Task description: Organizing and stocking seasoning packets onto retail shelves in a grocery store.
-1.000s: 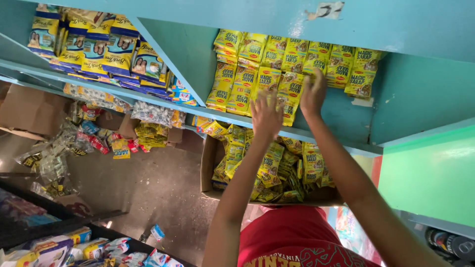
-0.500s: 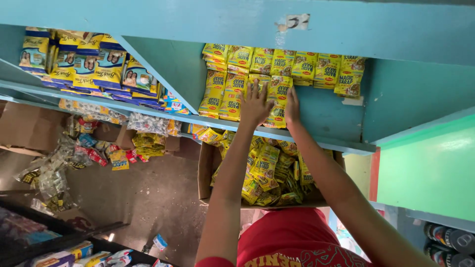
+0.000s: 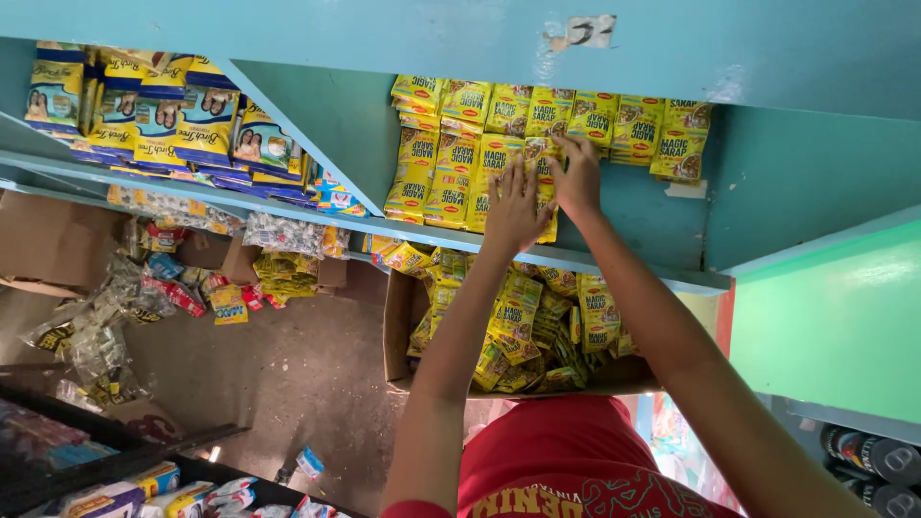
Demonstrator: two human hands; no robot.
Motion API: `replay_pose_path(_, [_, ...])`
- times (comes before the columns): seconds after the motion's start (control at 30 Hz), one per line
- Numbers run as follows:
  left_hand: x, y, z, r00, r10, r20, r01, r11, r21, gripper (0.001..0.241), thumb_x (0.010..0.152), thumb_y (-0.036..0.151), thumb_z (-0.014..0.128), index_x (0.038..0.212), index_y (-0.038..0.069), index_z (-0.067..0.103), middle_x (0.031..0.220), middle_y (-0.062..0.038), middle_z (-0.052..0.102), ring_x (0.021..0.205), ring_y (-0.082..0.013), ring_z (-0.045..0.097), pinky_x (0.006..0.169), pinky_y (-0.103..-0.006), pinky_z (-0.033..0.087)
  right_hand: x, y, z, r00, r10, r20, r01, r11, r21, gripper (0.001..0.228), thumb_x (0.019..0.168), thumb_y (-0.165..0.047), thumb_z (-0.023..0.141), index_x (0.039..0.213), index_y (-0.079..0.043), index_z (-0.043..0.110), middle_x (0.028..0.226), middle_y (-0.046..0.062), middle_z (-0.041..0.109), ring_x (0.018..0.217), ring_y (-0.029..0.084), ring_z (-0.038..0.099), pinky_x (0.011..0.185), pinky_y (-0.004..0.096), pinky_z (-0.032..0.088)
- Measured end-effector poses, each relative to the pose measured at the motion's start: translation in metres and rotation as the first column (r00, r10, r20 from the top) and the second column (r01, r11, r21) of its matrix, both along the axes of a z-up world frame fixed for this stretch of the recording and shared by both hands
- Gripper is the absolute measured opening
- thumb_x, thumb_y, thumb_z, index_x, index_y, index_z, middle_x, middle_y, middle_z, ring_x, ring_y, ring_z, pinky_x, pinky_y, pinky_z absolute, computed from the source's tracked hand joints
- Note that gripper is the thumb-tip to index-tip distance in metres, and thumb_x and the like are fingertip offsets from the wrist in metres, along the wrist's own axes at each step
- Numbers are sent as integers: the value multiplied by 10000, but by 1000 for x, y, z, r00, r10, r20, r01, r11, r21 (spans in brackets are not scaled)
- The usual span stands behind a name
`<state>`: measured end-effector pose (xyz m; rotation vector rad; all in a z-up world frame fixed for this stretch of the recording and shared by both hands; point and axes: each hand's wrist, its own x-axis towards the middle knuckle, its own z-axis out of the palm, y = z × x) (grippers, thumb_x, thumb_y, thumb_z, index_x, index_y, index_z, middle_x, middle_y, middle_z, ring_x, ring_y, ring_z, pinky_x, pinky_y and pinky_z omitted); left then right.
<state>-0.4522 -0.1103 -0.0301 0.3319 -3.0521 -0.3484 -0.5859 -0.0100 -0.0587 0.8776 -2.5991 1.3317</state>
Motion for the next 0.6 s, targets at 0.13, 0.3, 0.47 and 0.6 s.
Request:
replay_pose_path(0.13, [4, 4, 15, 999, 22, 37, -21, 1000, -5, 796, 1049, 636, 268, 1674, 180, 83, 1734, -122, -3, 1596, -344, -20, 1244, -622, -16, 38, 3, 76, 980, 38, -198, -20, 996, 90, 320, 1087, -107, 694, 1395, -46, 632, 1300, 200, 542, 1263, 429, 556, 993, 644, 507])
replay_pose_path(0.3, [6, 6, 22, 992, 97, 86, -90, 993, -82, 885, 975, 677, 334, 1670, 190, 83, 1731, -134, -46, 1572, -447, -8, 1195, -731, 31, 35, 0, 57, 939, 306, -159, -299, 952, 64, 456, 1201, -345, 386, 1609, -151, 450, 1628, 207, 345, 1498, 508, 228, 1158, 786, 187])
replay_pose_path(0.47, [-1, -6, -10, 997, 56, 60, -55, 998, -22, 947, 894, 608, 422, 1665, 152, 115, 1734, -141, -42, 1572, -463, -4, 1231, -685, 71, 21, -5, 21, 895, 413, -171, -347, 883, 316, 588, 1142, -554, 319, 1614, -217, 418, 1701, 152, 287, 1552, 458, 217, 1187, 761, 155])
replay_pose_path(0.6, [-5, -4, -20, 996, 60, 66, -58, 998, -27, 979, 899, 671, 421, 1663, 148, 107, 1733, -131, -30, 1574, -453, -12, 1245, -649, 39, 18, -6, 12, 914, 397, -88, -356, 886, 298, 593, 1137, -593, 293, 1604, -248, 419, 1675, 129, 340, 1568, 407, 214, 1204, 739, 132])
